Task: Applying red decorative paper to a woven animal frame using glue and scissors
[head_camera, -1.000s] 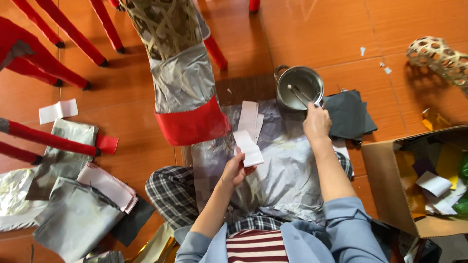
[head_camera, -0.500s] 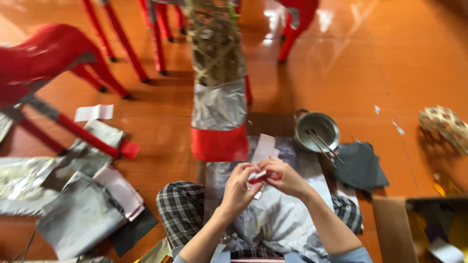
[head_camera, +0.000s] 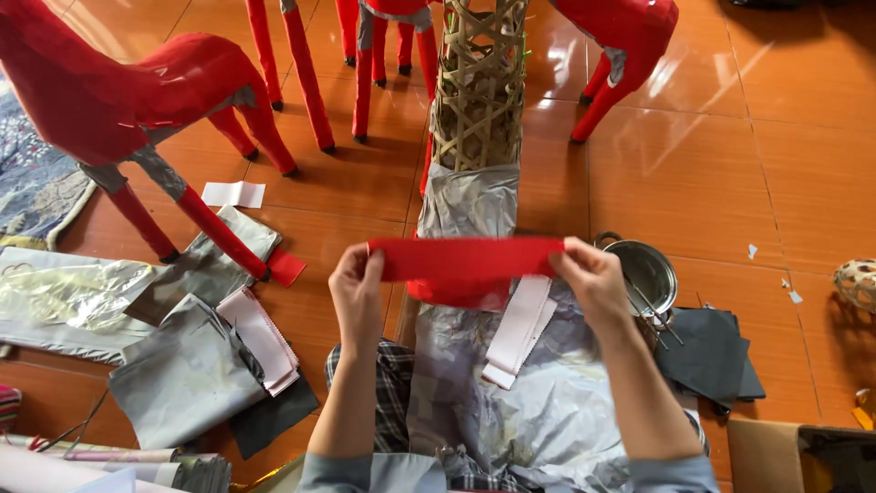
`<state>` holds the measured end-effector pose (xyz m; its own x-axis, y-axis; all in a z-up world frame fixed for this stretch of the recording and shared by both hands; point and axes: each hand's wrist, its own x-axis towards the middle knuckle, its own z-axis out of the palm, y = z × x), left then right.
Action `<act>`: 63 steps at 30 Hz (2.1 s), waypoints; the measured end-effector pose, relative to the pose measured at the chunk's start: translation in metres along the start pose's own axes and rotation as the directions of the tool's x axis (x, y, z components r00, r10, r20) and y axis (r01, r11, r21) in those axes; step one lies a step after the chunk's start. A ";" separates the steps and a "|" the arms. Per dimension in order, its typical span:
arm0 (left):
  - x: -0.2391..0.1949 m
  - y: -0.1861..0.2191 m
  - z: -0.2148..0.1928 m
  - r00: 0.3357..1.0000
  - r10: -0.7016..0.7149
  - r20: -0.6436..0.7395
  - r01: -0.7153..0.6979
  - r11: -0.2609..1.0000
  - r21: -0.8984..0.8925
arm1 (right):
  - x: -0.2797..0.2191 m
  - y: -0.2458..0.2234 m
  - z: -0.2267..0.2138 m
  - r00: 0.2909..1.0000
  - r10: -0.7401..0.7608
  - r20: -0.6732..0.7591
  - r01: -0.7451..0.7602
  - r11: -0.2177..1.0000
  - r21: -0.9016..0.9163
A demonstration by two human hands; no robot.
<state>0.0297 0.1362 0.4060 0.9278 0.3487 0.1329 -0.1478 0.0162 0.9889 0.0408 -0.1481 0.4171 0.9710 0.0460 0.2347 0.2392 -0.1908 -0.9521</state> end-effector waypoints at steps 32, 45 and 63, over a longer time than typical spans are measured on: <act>0.103 -0.159 0.013 0.977 -0.196 0.084 0.122 0.839 0.530 | -0.002 0.125 0.073 0.883 -0.074 -0.463 -0.079 0.950 -0.302; 0.108 -0.198 0.026 0.951 -0.280 0.130 0.162 0.812 0.561 | 0.002 0.129 0.095 0.866 -0.057 -0.496 -0.066 0.972 -0.227; 0.089 -0.187 0.033 0.940 -0.327 0.104 0.264 0.884 0.387 | 0.000 0.089 0.107 0.948 0.244 -0.205 -0.179 0.940 0.289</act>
<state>0.1512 0.1335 0.2355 0.9554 0.2252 -0.1911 0.2472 -0.2557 0.9346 0.0625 -0.0602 0.3116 0.9785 -0.2039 0.0306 0.0511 0.0962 -0.9940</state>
